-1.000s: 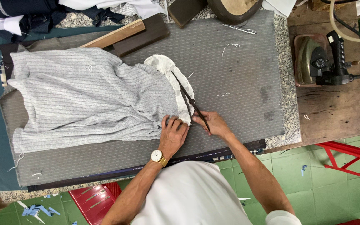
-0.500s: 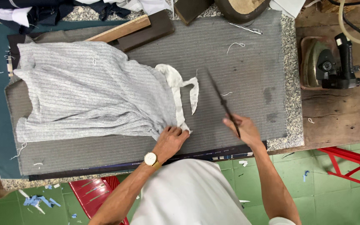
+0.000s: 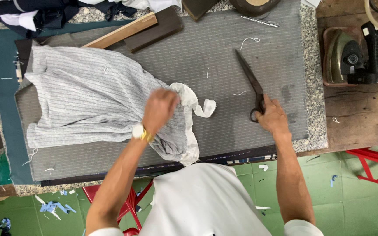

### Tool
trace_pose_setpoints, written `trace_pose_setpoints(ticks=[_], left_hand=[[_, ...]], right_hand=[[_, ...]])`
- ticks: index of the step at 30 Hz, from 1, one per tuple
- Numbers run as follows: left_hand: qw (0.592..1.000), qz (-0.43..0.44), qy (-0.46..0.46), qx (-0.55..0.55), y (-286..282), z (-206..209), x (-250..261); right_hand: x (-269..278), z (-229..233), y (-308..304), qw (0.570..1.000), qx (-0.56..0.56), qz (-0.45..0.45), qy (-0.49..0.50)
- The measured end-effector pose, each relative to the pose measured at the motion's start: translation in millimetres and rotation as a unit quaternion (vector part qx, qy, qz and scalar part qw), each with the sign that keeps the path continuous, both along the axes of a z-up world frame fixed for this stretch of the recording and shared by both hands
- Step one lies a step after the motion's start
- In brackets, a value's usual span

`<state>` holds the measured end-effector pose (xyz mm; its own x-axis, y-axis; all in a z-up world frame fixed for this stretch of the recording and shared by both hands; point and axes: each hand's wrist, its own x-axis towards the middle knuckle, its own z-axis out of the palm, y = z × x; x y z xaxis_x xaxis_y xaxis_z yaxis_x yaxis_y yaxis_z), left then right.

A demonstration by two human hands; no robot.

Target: The person unfolds a grey shirt on a cutting table, then uses shears to cut the white inner lining away from the collar and shoulder areas. The person repeatedly repositions the shirt and cuts along the seam lines to remove the lining fabric.

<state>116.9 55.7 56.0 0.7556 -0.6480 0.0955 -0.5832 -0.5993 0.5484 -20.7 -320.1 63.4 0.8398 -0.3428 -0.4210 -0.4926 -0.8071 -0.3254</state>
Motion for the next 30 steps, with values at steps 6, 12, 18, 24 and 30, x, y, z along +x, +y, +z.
trace_pose_setpoints(ticks=[6,12,18,24,30], left_hand=[[0.984,0.000,-0.092,0.154,-12.0,-55.1,72.4],[0.965,-0.067,0.252,0.030,-16.8,9.4,91.4],[0.957,-0.093,0.269,-0.049,0.4,96.2,81.6],[0.930,-0.108,0.291,-0.197,8.6,137.8,76.9],[0.814,-0.114,0.522,-0.229,8.9,100.0,71.6]], right_hand=[[42.4,29.2,99.6,0.970,0.004,0.054,-0.237],[81.8,-9.5,164.0,0.920,0.308,0.016,-0.243],[97.7,-2.5,161.1,0.859,0.497,0.018,-0.125],[88.4,6.4,158.5,0.657,0.718,-0.112,-0.199],[86.6,54.7,152.4,0.771,0.581,0.048,-0.256]])
